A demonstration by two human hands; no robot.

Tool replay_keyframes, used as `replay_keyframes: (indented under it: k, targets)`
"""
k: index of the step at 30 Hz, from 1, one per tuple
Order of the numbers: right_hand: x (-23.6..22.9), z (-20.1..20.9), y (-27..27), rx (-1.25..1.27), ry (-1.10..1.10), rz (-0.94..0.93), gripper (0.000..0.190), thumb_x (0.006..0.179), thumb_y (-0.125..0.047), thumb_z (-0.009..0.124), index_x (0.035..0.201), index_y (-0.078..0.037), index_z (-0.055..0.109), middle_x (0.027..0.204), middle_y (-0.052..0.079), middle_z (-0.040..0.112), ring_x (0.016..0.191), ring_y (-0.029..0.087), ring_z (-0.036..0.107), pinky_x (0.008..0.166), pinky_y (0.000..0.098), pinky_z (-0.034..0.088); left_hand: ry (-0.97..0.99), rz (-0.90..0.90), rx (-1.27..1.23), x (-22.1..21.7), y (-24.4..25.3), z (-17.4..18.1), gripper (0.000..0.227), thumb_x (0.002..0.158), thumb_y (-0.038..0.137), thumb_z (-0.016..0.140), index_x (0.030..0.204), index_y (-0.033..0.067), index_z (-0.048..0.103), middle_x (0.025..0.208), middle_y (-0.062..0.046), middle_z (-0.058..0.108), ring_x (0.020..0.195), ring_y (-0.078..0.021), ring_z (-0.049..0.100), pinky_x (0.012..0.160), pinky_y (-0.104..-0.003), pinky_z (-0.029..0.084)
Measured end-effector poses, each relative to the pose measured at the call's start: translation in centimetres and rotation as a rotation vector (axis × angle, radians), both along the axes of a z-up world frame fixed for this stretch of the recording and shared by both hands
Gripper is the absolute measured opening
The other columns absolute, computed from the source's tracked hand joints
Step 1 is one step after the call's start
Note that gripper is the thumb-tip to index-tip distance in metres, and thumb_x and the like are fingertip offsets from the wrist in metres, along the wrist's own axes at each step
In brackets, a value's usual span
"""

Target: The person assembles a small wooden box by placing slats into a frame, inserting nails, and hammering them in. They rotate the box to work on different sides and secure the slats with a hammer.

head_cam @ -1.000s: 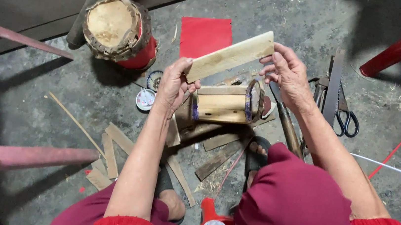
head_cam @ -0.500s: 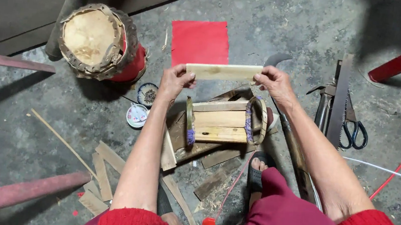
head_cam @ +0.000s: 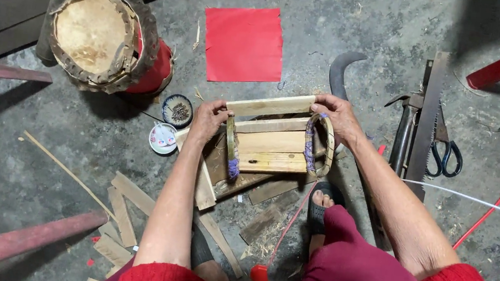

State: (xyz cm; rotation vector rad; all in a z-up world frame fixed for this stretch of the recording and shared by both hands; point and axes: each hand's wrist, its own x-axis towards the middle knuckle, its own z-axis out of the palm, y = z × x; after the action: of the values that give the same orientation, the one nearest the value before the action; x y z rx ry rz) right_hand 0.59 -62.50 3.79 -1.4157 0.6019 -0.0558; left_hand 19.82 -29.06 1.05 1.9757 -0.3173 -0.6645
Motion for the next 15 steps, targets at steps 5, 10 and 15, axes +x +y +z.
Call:
replay_keyframes:
  k: [5,10,15]
  targets:
    - [-0.4,0.2,0.2,-0.023,0.001,0.021,0.021,0.094,-0.015,0.078,0.115,-0.015,0.075,0.100,0.002,0.075,0.089,0.007,0.065,0.077,0.0233,0.057,-0.025,-0.005,0.053,-2.0,0.1,2.3,0.028,0.086,0.014,0.076,0.112,0.0211,0.080,0.095,-0.003,0.077,0.080,-0.0138,0.070,0.073,-0.034,0.060]
    - [-0.9,-0.2,0.2,0.018,0.023,-0.027,0.021,0.095,-0.014,0.075,0.116,-0.013,0.074,0.097,0.002,0.074,0.085,0.007,0.067,0.069,0.0202,0.060,-0.032,-0.037,0.106,-2.9,0.5,4.4,0.042,0.083,0.004,0.064,0.119,0.0192,0.078,0.100,-0.008,0.078,0.091,-0.0259,0.074,0.082,-0.041,0.060]
    - [-2.1,-1.7,0.4,0.140,0.016,-0.052,0.022,0.097,-0.012,0.073,0.119,-0.009,0.073,0.102,0.006,0.074,0.089,0.014,0.070,0.080,0.0352,0.065,0.013,-0.060,0.054,-3.2,0.7,3.8,0.036,0.084,0.015,0.074,0.119,0.0224,0.078,0.103,-0.007,0.078,0.093,-0.0210,0.072,0.086,-0.041,0.058]
